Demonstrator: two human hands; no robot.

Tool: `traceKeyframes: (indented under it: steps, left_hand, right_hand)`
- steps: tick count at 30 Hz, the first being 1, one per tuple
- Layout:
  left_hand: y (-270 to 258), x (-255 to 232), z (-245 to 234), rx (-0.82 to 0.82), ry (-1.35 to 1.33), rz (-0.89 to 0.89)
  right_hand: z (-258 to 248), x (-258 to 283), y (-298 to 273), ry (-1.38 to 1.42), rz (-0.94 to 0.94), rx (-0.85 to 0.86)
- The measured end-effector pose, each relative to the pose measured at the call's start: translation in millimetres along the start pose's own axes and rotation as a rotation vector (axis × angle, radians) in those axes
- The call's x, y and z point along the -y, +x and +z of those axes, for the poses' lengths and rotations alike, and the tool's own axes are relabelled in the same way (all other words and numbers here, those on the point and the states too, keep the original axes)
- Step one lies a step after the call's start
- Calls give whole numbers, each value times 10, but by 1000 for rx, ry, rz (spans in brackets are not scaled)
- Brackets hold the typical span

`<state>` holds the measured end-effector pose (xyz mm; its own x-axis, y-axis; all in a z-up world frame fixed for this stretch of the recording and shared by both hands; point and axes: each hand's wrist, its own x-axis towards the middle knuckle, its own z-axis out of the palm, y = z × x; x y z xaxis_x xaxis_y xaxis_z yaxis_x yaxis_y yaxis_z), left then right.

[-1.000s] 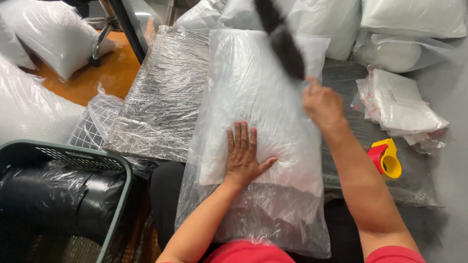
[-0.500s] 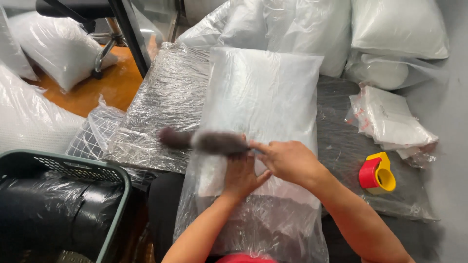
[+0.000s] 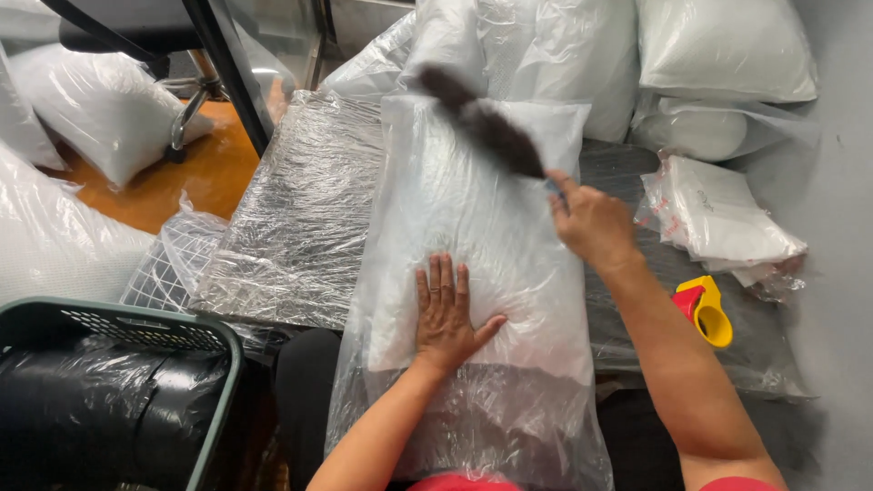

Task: The person places a pillow into a plastic bag, uses a duster to smooth it, compresses it using a vacuum cleaner, and ties the bag shut.

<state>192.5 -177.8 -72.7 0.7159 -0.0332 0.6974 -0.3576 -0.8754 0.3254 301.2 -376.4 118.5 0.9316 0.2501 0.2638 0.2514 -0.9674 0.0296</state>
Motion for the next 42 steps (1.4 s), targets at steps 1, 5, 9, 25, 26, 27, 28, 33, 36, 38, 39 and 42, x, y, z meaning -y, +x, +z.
traceKeyframes:
  steps: [1, 5, 9, 25, 26, 27, 28, 33, 36, 38, 39, 42]
  left_hand:
    - [0, -5, -9, 10, -21, -4]
    - [6, 9, -33, 61, -24, -29]
    - [-13, 23, -27, 28, -27, -5]
    - [-46, 13, -44, 43, 6, 2]
    - [-21, 16, -61, 39, 2, 14]
    - [2, 22, -76, 37, -25, 10]
    - [-37, 1, -107, 43, -52, -5]
    - [-86, -14, -542, -68, -444, -98]
    - [-172, 19, -794, -175, -505, -252]
    - [-241, 97, -941, -241, -393, -279]
    - [-289, 163, -993, -153, -323, -342]
    - [-498, 375, -1093, -43, -251, -435]
  right_hand:
    - [-149, 190, -168, 230, -94, 95]
    - [-98, 236, -482, 271, -121, 198]
    - [545, -793, -303, 201, 144, 127]
    - [1034, -808, -1916, 363, 436, -378]
    - [1036, -747, -2030, 362, 444, -389]
    - [1043, -684, -2143, 374, 375, -369]
    - [1046, -620, -2304, 384, 305, -336]
    - [967, -590, -2914, 408, 112, -73]
    - [899, -742, -3063, 333, 106, -123]
    - [934, -765, -3141, 261, 156, -161]
    - [970, -726, -3178, 331, 206, -118]
    - [916, -623, -3233, 429, 100, -12]
